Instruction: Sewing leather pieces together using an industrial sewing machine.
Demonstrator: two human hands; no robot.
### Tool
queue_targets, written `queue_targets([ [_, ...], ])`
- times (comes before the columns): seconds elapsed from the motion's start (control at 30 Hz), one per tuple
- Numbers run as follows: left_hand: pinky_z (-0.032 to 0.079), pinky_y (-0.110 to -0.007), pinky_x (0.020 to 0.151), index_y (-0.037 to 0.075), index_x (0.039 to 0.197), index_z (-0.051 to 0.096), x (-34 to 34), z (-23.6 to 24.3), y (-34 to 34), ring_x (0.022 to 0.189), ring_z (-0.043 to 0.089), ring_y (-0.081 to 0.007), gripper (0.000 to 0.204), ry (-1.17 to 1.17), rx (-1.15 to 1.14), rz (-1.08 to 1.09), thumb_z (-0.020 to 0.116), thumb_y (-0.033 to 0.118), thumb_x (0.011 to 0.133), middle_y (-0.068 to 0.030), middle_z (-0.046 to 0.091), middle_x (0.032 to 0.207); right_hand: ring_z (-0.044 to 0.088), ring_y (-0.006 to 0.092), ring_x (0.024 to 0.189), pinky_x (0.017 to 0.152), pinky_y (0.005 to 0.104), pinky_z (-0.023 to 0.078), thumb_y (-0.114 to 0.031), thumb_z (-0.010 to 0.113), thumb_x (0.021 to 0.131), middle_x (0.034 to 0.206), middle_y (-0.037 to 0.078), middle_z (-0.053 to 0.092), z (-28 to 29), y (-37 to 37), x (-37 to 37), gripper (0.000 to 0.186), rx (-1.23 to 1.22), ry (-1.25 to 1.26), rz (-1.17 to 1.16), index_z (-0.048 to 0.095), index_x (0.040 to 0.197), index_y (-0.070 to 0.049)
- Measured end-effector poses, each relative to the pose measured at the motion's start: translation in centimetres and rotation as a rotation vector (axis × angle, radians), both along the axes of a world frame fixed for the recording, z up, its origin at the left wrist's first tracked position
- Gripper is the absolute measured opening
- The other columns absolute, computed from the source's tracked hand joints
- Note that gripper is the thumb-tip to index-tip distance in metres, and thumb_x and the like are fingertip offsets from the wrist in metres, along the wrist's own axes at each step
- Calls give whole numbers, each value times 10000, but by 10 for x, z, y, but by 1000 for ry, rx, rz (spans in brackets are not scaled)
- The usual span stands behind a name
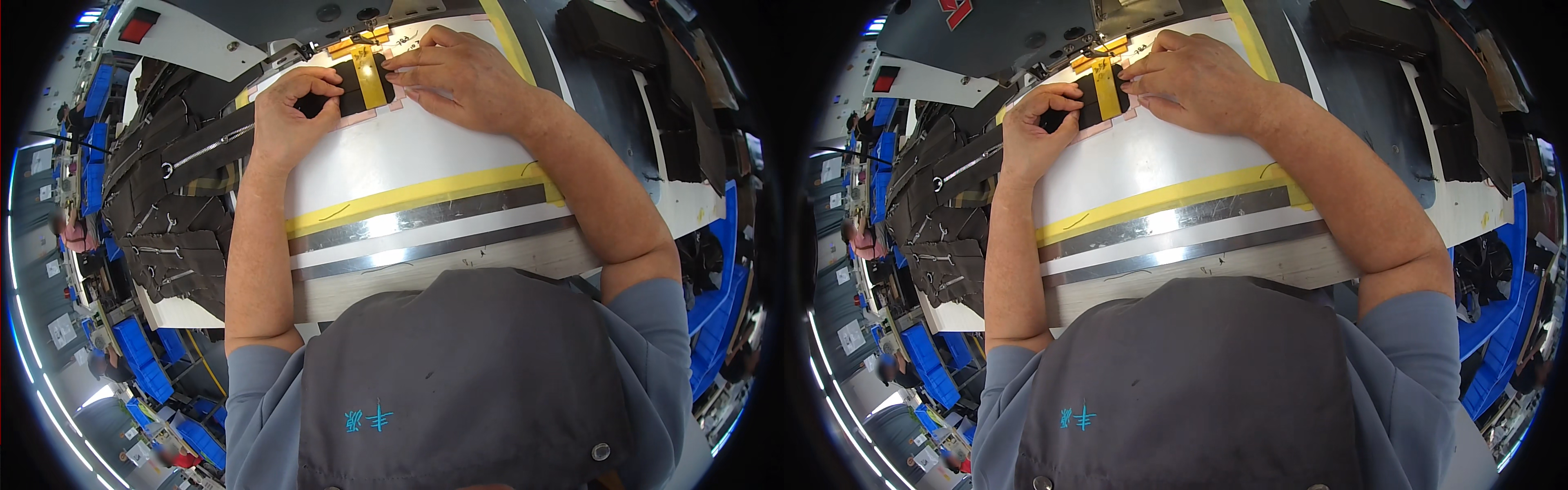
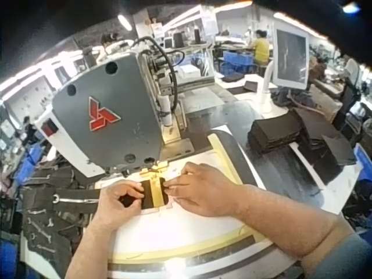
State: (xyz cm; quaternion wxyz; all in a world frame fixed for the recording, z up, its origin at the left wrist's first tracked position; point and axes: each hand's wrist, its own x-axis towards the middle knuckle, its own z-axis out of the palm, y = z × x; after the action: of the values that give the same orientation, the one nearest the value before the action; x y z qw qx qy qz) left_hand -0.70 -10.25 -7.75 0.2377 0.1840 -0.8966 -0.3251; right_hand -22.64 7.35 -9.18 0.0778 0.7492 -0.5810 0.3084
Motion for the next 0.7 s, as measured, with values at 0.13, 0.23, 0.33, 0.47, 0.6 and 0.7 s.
queue_targets([
  [0.13,504,-308,1013,-1,866,740,-1,4,2,1043,697,-160,110,-25,-5,3,695,-50,778,-59,754,1058,573,224,1117,978,377,509,-174,708,920,1290,-32,711,1,2,0,273,81,2,-9,764,1181,-117],
  [0.23,538,-311,971,35,872,778,-1,1,1,974,717,-139,123,9,-38,1,731,12,760,-21,771,1026,571,226,1117,977,381,507,-181,705,925,1290,-28,708,0,1,0,272,79,12,-6,757,1183,-112],
  [0.33,537,-309,970,34,880,781,-1,2,1,974,717,-139,129,1,-40,7,735,15,761,-22,770,1026,570,234,1113,971,386,507,-183,702,927,1287,-23,707,1,2,2,278,68,31,-24,749,1191,-106],
  [0.47,538,-306,965,34,892,787,-1,3,2,979,718,-141,139,2,-38,-10,739,17,763,-24,769,1030,571,238,1108,965,387,507,-178,697,930,1286,-20,707,1,3,2,278,75,31,-10,746,1195,-106],
  [0.6,543,-303,955,39,902,795,0,0,1,978,720,-141,149,-2,-44,3,743,20,763,-26,769,1036,584,211,1090,952,373,520,-193,700,936,1253,-30,724,3,1,4,260,35,49,-29,764,1173,-110],
  [0.7,533,-303,970,23,895,779,-1,2,3,1006,714,-149,140,-15,-45,5,729,-8,769,-37,761,1053,597,183,1066,935,357,533,-208,702,942,1209,-36,745,1,0,3,233,-12,64,-39,789,1137,-114],
])
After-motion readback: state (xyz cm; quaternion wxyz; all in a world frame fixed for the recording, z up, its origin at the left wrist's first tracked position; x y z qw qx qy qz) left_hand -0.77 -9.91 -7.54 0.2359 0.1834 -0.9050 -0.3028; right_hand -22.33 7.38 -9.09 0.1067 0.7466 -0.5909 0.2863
